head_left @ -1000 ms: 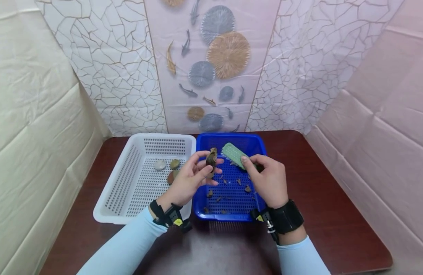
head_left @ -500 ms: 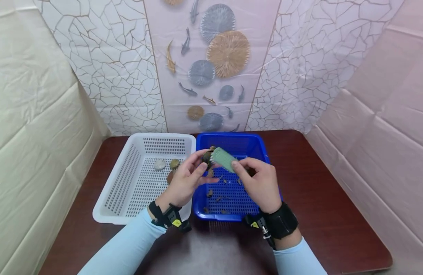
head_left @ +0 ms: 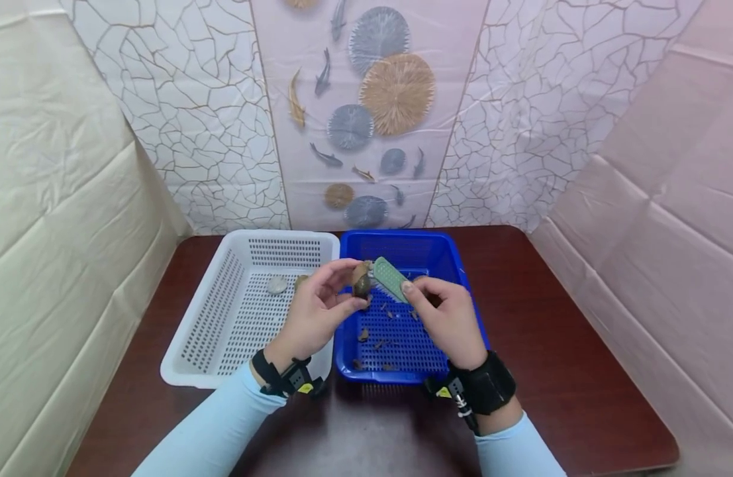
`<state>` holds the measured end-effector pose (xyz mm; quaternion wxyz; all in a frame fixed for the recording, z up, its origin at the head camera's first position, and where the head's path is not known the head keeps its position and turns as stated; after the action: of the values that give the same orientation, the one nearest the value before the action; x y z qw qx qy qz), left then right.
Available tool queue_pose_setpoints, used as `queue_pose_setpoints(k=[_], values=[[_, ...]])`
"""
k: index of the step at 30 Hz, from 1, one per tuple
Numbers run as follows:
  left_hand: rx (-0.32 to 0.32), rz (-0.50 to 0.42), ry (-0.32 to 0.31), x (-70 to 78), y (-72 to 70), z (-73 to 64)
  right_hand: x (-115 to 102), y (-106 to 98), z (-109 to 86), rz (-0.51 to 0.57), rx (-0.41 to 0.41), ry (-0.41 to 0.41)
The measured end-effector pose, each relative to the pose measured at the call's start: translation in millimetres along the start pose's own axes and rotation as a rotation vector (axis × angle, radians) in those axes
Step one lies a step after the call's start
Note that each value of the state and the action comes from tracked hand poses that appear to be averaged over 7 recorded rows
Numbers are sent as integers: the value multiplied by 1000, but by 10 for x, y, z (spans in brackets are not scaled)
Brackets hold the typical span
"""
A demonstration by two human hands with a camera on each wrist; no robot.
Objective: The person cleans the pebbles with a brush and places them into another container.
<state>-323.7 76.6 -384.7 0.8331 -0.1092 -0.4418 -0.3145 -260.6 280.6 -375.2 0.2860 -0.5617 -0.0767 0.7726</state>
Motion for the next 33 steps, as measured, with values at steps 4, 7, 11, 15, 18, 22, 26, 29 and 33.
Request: queue_pose_setpoints(k=[4,7,11,15,18,22,26,29,33], values=[[5,-93,13,-17,-14,-6,61,-35,-3,-94,45,24],[4,-82,-8,-62,-24,-10,-14,-132,-29,-57,114,-10],[-25,-98,-22,-54,23,-20,-73,-70,-14,2,66,-40],[-36,-115,-26,-29,50,-11,64,-84,17,-185,89,-11],[-25,9,1,7,-20,-7,107,-182,28,-226,143,2],[-62,297,92,93,-38,6,-52,-204,6,-45,109,-18],[-96,420,175,183,17,-5,-57,-26,17,-24,-9,12],[-92,406,201,249,22,12,103,78,14,-162,-69,47],[-118,482,213,315,42,53,99,-79,14,-151,35,32]])
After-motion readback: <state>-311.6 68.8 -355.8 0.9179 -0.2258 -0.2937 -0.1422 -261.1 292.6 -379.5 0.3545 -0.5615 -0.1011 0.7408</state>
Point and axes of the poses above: each hand's wrist, its own z-axis towards the middle knuckle, its own y-axis out of the palm, x = y × z, the point moved 10 cm from there along z, towards the middle knuckle, and after that the axes turned 6 degrees about y, right-handed, at the moved point
